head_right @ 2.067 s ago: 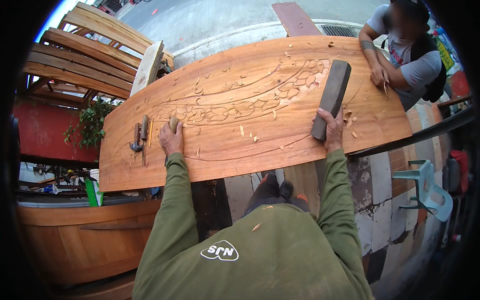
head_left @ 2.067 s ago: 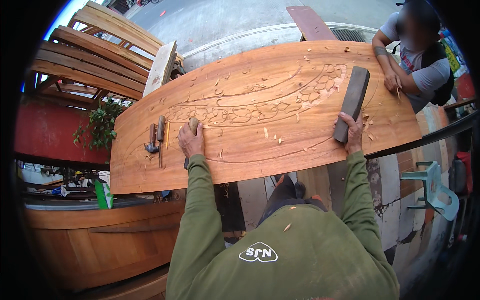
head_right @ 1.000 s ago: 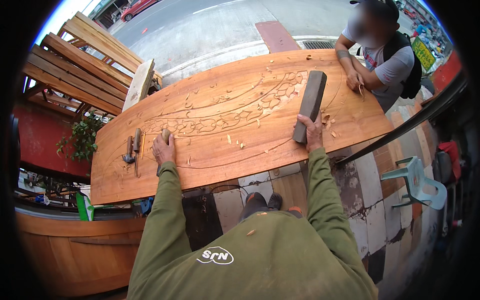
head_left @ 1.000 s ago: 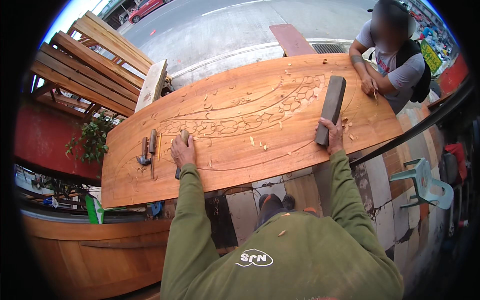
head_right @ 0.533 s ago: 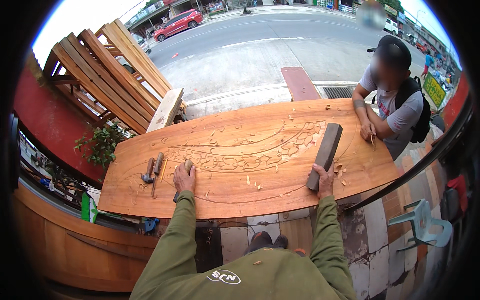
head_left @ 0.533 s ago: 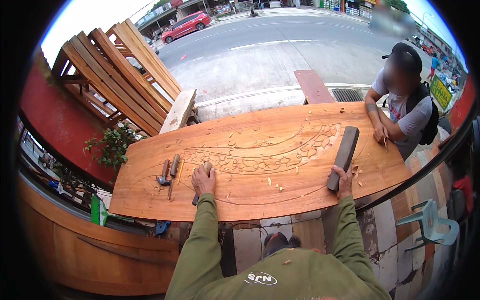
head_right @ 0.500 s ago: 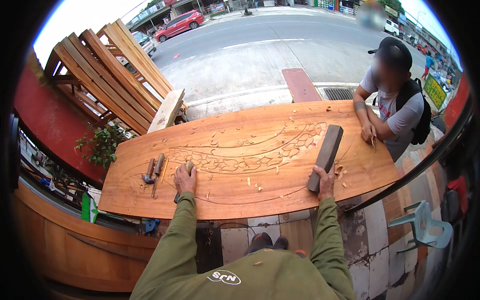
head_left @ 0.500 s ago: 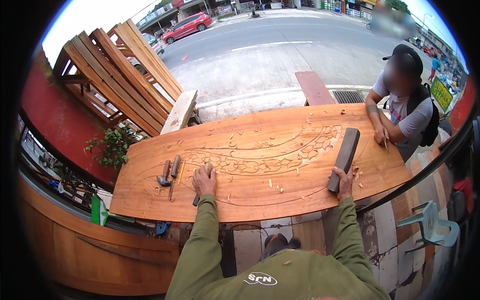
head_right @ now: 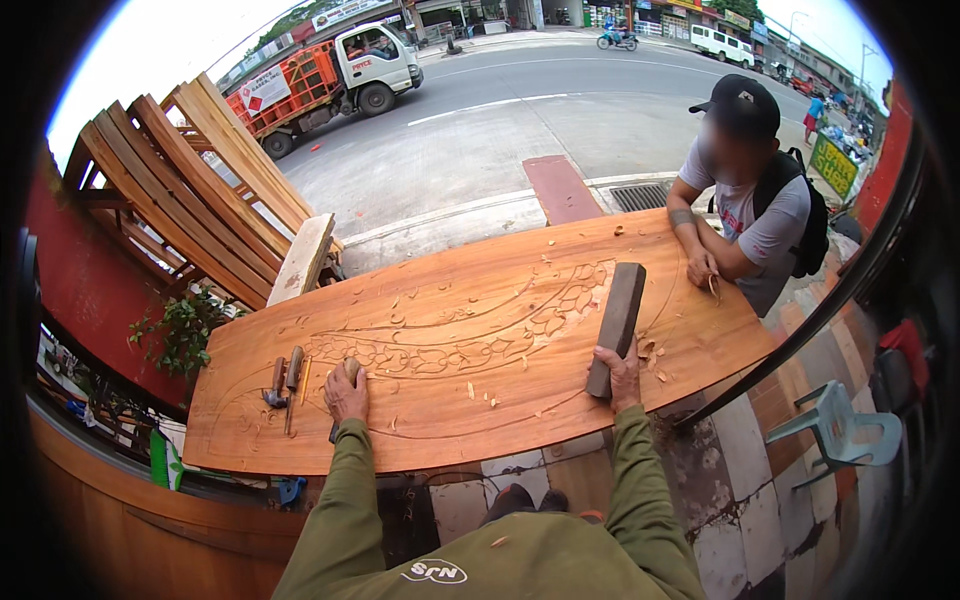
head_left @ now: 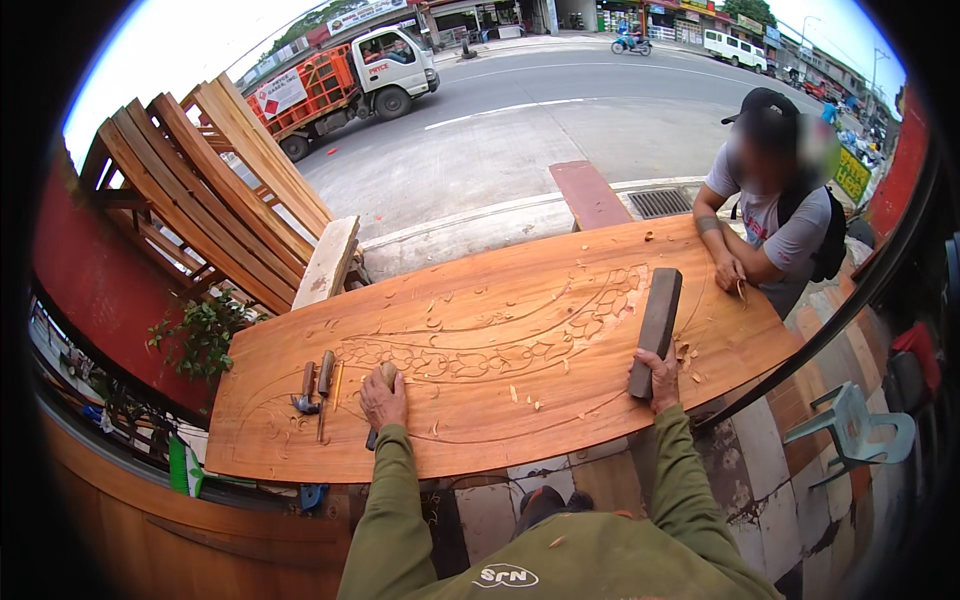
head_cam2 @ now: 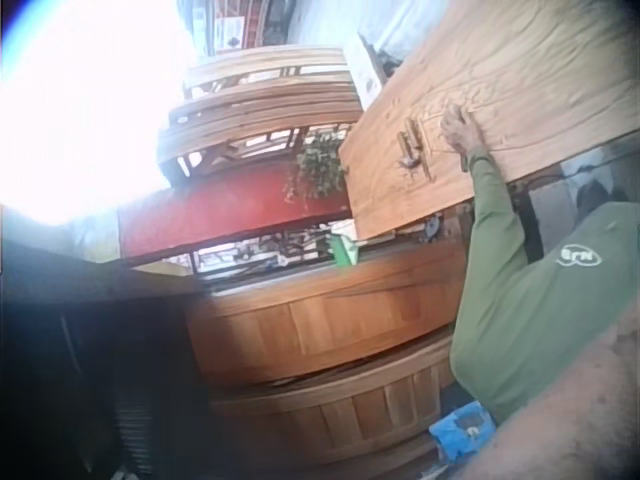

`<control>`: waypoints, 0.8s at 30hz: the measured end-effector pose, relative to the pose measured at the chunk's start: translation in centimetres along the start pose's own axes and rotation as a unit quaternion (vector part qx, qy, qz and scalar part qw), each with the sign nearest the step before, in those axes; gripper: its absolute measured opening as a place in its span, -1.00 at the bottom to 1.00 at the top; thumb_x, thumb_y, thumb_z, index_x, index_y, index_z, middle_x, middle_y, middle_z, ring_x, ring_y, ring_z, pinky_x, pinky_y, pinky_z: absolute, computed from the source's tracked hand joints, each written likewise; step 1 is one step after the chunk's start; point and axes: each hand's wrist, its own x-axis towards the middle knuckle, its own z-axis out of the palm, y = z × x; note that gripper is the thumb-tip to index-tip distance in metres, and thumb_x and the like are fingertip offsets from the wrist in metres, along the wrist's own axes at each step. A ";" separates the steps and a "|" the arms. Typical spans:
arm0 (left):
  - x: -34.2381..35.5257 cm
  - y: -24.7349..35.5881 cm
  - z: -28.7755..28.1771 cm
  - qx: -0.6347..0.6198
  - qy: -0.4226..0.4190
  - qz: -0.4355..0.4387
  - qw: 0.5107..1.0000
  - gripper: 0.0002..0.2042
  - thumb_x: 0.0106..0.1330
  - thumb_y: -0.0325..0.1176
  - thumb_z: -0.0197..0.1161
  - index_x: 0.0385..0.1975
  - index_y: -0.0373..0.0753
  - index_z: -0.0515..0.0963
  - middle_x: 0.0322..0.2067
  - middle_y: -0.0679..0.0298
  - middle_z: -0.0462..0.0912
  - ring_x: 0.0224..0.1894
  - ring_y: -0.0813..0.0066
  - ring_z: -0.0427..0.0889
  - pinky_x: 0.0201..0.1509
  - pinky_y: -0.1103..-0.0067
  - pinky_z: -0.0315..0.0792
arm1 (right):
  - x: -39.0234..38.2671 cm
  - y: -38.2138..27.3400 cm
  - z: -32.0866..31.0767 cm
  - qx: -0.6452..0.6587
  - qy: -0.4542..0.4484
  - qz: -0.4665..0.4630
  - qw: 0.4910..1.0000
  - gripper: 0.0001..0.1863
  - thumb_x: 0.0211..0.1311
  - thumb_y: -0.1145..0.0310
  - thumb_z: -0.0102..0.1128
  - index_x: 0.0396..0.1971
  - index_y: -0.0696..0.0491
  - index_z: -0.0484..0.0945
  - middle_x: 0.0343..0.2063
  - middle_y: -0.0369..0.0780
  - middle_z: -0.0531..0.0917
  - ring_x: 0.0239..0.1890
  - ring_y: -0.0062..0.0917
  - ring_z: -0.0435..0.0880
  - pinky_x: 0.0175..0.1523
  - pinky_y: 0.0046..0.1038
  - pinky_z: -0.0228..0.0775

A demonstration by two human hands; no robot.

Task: The person carves decorative patterns into a large wooden board using a chisel and a wooden mallet.

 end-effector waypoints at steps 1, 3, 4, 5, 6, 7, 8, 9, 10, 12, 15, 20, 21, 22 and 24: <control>0.1 0.1 0.1 -0.002 -0.005 0.001 1.000 -0.41 0.48 0.11 0.29 0.34 -0.15 0.49 0.20 0.07 0.59 0.28 0.00 0.53 0.36 0.14 0.41 | 0.3 0.3 -0.4 0.000 -0.001 -0.003 1.000 -0.48 0.29 0.35 0.40 0.17 0.07 0.38 -0.39 -0.21 0.61 -0.49 -0.49 0.71 -0.44 -0.38 0.67; 0.1 0.1 0.1 -0.001 -0.005 0.006 1.000 -0.41 0.48 0.11 0.29 0.34 -0.15 0.49 0.21 0.07 0.58 0.29 0.00 0.52 0.37 0.14 0.40 | 0.3 0.3 -0.6 0.000 0.006 0.002 1.000 -0.48 0.28 0.35 0.40 0.17 0.06 0.38 -0.41 -0.21 0.62 -0.49 -0.48 0.71 -0.44 -0.38 0.67; 0.1 0.2 0.2 0.002 -0.004 0.005 1.000 -0.41 0.48 0.11 0.28 0.34 -0.15 0.49 0.21 0.06 0.58 0.29 0.00 0.52 0.37 0.14 0.40 | 0.3 0.2 -0.5 0.001 0.007 0.010 1.000 -0.48 0.28 0.34 0.41 0.17 0.05 0.38 -0.42 -0.21 0.62 -0.48 -0.48 0.72 -0.44 -0.38 0.67; 0.1 0.1 0.3 0.002 -0.001 0.008 1.000 -0.41 0.48 0.10 0.28 0.35 -0.14 0.48 0.22 0.06 0.58 0.31 0.00 0.51 0.39 0.13 0.39 | 0.1 -0.1 -0.6 0.003 0.003 0.029 1.000 -0.44 0.26 0.33 0.42 0.19 0.03 0.37 -0.39 -0.21 0.62 -0.47 -0.48 0.72 -0.44 -0.38 0.68; 0.1 0.1 0.4 -0.002 -0.003 0.012 1.000 -0.41 0.48 0.10 0.28 0.35 -0.14 0.48 0.22 0.06 0.58 0.31 0.00 0.51 0.39 0.13 0.39 | 0.1 -0.2 -0.5 0.001 0.009 0.026 1.000 -0.44 0.26 0.33 0.42 0.19 0.03 0.37 -0.39 -0.21 0.62 -0.47 -0.48 0.72 -0.44 -0.38 0.68; 0.1 0.1 0.5 -0.006 -0.008 0.004 1.000 -0.41 0.48 0.10 0.28 0.36 -0.15 0.48 0.23 0.06 0.58 0.31 0.00 0.51 0.39 0.13 0.39 | 0.1 -0.3 -0.3 -0.002 0.010 0.022 1.000 -0.43 0.26 0.33 0.43 0.20 0.03 0.37 -0.37 -0.21 0.61 -0.46 -0.47 0.73 -0.44 -0.37 0.68; 0.1 -0.3 0.3 -0.006 -0.013 -0.004 1.000 -0.41 0.48 0.09 0.28 0.36 -0.15 0.48 0.23 0.06 0.58 0.32 0.00 0.50 0.39 0.13 0.39 | 0.1 -0.1 -0.2 -0.004 0.010 0.020 1.000 -0.41 0.25 0.33 0.43 0.22 0.04 0.37 -0.35 -0.22 0.61 -0.45 -0.47 0.73 -0.44 -0.37 0.69; 0.1 -0.4 -0.1 -0.014 -0.021 -0.003 1.000 -0.41 0.48 0.08 0.29 0.36 -0.16 0.48 0.23 0.06 0.58 0.31 0.00 0.51 0.39 0.12 0.39 | 0.1 0.0 -0.1 -0.010 0.013 0.031 0.999 -0.39 0.24 0.33 0.44 0.24 0.04 0.36 -0.32 -0.22 0.60 -0.44 -0.48 0.74 -0.44 -0.37 0.69; 0.3 -0.5 0.2 -0.015 -0.021 -0.003 1.000 -0.41 0.48 0.08 0.29 0.36 -0.16 0.48 0.23 0.06 0.58 0.31 0.00 0.51 0.39 0.12 0.39 | 0.1 0.0 -0.2 -0.011 0.014 0.030 0.999 -0.39 0.24 0.33 0.44 0.24 0.04 0.36 -0.32 -0.22 0.60 -0.44 -0.48 0.74 -0.44 -0.37 0.69; 0.3 -0.7 0.7 -0.010 -0.010 0.000 1.000 -0.40 0.49 0.09 0.29 0.38 -0.16 0.47 0.26 0.06 0.58 0.32 0.00 0.51 0.41 0.13 0.39 | 0.2 0.0 -0.2 -0.012 0.014 0.020 1.000 -0.40 0.25 0.34 0.43 0.24 0.04 0.36 -0.33 -0.23 0.60 -0.44 -0.48 0.74 -0.44 -0.38 0.69; 0.2 0.0 0.2 -0.007 -0.022 -0.014 1.000 -0.39 0.48 0.10 0.28 0.37 -0.16 0.48 0.27 0.07 0.57 0.35 0.00 0.49 0.42 0.12 0.38 | 0.3 0.2 -0.5 -0.007 0.005 0.026 1.000 -0.42 0.26 0.35 0.42 0.23 0.05 0.37 -0.33 -0.23 0.60 -0.44 -0.49 0.74 -0.44 -0.39 0.70; 0.2 -0.4 0.5 -0.006 0.017 0.001 1.000 -0.42 0.45 0.08 0.32 0.32 -0.17 0.51 0.22 0.09 0.59 0.30 0.02 0.52 0.37 0.13 0.40 | -0.1 0.0 0.0 -0.006 -0.003 0.010 1.000 -0.41 0.26 0.34 0.41 0.24 0.07 0.37 -0.34 -0.24 0.60 -0.46 -0.49 0.73 -0.42 -0.41 0.68; 0.2 -0.6 0.7 -0.012 0.025 0.011 1.000 -0.42 0.45 0.09 0.32 0.30 -0.17 0.52 0.22 0.10 0.60 0.31 0.03 0.52 0.37 0.13 0.40 | 0.0 0.1 0.0 -0.006 -0.001 0.011 1.000 -0.36 0.25 0.35 0.43 0.28 0.05 0.34 -0.34 -0.23 0.60 -0.46 -0.49 0.72 -0.42 -0.41 0.67; 0.2 -0.8 0.8 -0.007 0.029 0.004 1.000 -0.42 0.45 0.09 0.32 0.30 -0.17 0.52 0.22 0.10 0.60 0.31 0.03 0.52 0.37 0.13 0.40 | 0.1 0.2 0.0 -0.004 -0.010 0.015 1.000 -0.36 0.25 0.35 0.43 0.28 0.05 0.34 -0.34 -0.23 0.60 -0.46 -0.49 0.72 -0.42 -0.41 0.67; 0.2 -1.0 1.0 -0.006 0.037 0.012 0.999 -0.43 0.44 0.09 0.32 0.28 -0.17 0.53 0.21 0.10 0.61 0.31 0.03 0.52 0.36 0.12 0.41 | 0.1 0.3 0.1 -0.017 0.005 0.018 1.000 -0.37 0.26 0.35 0.41 0.28 0.05 0.34 -0.35 -0.24 0.60 -0.47 -0.50 0.72 -0.43 -0.41 0.66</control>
